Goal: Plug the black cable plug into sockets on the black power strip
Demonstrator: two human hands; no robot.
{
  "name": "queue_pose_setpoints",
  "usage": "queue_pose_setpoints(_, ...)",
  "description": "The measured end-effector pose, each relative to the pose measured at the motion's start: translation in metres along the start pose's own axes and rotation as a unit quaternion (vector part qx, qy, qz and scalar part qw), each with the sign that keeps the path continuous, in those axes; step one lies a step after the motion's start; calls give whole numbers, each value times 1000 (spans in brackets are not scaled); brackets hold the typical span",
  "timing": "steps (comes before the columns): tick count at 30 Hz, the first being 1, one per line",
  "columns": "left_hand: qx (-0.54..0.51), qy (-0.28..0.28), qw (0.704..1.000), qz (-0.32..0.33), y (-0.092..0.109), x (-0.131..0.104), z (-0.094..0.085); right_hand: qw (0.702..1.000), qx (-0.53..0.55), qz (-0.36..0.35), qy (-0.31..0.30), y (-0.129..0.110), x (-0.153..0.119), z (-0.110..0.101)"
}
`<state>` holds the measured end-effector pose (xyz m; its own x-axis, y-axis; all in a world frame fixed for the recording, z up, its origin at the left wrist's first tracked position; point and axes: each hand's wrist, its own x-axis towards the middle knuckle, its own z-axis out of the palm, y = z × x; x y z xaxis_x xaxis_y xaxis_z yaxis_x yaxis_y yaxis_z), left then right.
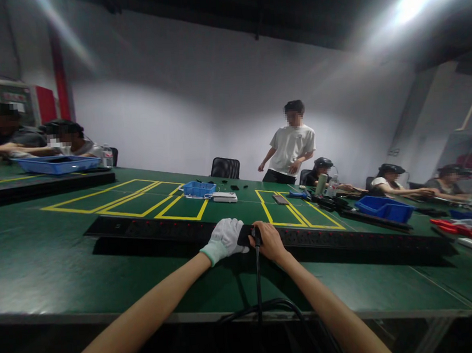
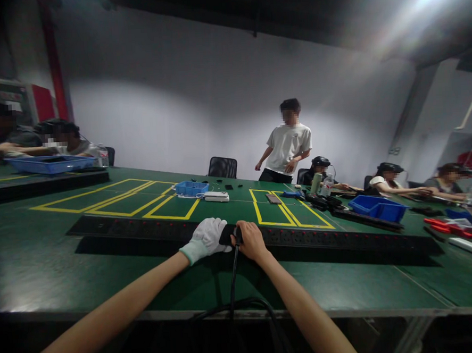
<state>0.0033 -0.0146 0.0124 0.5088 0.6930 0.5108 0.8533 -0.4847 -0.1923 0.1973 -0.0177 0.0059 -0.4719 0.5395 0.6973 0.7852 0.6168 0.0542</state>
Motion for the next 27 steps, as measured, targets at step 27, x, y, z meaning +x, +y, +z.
queue_pose_setpoints(27, 0, 9, 1000, 17, -1, -1, 2, 1000, 22, -13, 0, 2, 0, -1)
